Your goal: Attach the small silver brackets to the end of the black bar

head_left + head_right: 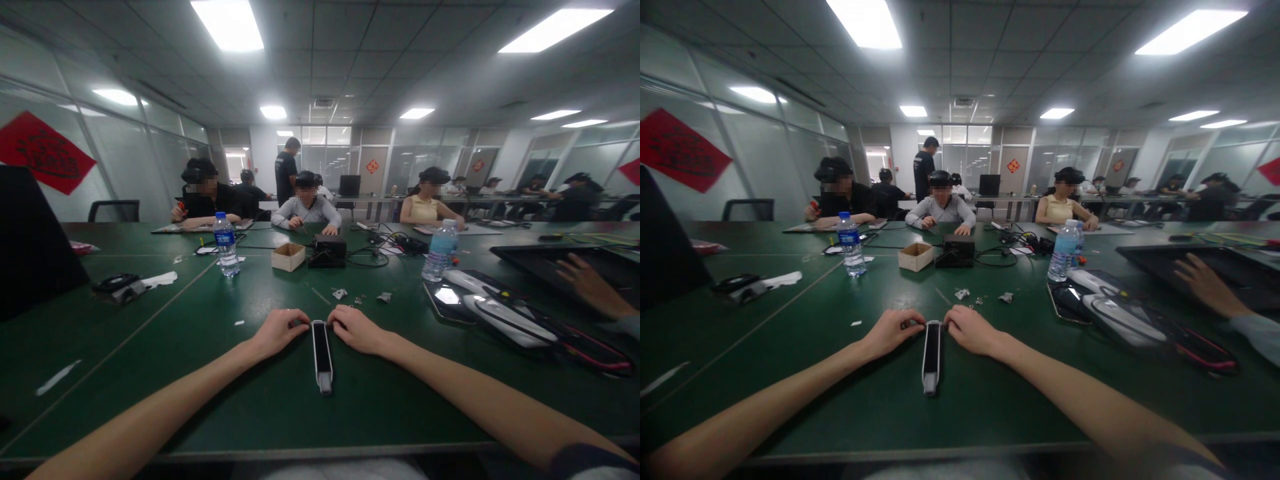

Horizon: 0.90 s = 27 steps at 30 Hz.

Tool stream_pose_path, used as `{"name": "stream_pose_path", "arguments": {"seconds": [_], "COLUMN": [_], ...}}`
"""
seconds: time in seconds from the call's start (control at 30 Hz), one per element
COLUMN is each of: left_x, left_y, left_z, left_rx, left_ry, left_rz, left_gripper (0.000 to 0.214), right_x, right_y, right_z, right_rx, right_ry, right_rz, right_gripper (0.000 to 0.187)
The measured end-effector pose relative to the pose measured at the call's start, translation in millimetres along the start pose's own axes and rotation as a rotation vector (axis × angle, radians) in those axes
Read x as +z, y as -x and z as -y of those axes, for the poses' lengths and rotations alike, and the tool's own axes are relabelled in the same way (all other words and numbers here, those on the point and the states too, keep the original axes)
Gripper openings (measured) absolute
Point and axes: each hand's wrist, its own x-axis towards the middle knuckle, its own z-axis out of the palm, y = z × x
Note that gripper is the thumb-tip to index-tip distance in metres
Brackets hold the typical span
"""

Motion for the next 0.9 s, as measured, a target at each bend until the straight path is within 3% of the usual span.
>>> {"name": "stream_pose_path", "arguments": {"seconds": [0.33,0.5,0.7,0.9], "left_x": [6.8,2.9,-1.6,3.1], "left_y": [-2,0,7,10], "left_z": [4,1,-4,-14], "left_rx": [-0.001,0.034,0.297,0.5], "left_ry": [0.023,-0.03,-0.114,-0.261], "left_rz": [-0.006,-0.016,-0.193,-0.208], "left_gripper": [0.017,0.025,0.02,0.016], "right_x": [2,6,1,5], "right_y": [0,0,3,11], "right_z": [0,-2,11,42], "right_rx": [-0.001,0.025,0.009,0.114], "right_ry": [0.024,-0.003,-0.171,-0.501], "right_rz": [-0.004,-0.13,-0.344,-0.265], "right_gripper": [0.018,0.016,0.004,0.01]}}
